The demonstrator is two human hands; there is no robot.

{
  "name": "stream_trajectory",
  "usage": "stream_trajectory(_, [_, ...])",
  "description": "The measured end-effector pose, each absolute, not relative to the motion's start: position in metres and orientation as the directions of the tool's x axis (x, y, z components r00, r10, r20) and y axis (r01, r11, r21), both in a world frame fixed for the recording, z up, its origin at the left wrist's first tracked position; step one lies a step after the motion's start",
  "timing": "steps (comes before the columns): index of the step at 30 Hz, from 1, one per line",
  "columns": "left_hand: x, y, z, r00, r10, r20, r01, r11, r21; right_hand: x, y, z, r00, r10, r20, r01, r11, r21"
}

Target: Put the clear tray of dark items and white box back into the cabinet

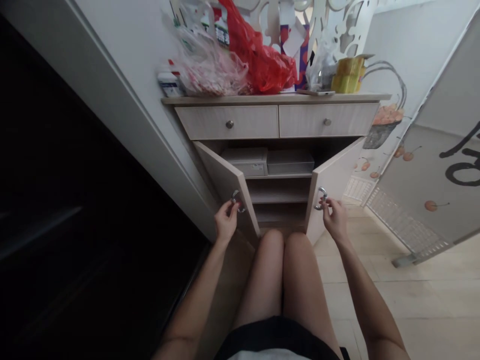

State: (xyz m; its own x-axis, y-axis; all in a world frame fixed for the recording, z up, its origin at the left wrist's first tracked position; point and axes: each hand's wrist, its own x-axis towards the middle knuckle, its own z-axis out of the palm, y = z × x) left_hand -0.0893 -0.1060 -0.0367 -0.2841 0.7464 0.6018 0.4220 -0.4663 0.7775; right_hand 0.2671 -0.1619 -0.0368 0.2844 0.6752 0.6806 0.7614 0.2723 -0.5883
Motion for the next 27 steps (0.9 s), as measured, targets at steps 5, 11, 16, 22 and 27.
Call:
stream_trajectory(5, [-0.124, -0.132, -0.041, -0.405, 0.677, 0.615, 0.477, -0.418, 0.773, 0.292, -0.191, -0.038, 0.284, 0.645, 0.710, 0.804, 0.242, -0.542])
stream_trajectory(11, [-0.175, -0.151, -0.046, -0.531, 0.566, 0.630, 0.568, -0.314, 0.761, 0.332, -0.223, -0.045, 0.346, 0.622, 0.703, 0.845, 0.119, -0.522])
stream_trajectory(16, [-0.216, -0.159, -0.047, -0.608, 0.471, 0.639, 0.602, -0.251, 0.758, 0.373, -0.246, -0.053, 0.493, 0.583, 0.645, 0.823, -0.073, -0.564])
stream_trajectory(22, [-0.263, -0.158, -0.042, -0.682, 0.418, 0.600, 0.574, -0.201, 0.794, 0.417, -0.262, -0.053, 0.643, 0.553, 0.530, 0.712, -0.178, -0.679])
stream_trajectory(27, [-0.289, -0.156, -0.032, -0.734, 0.431, 0.525, 0.511, -0.158, 0.845, 0.438, -0.273, -0.045, 0.688, 0.584, 0.431, 0.633, -0.192, -0.750])
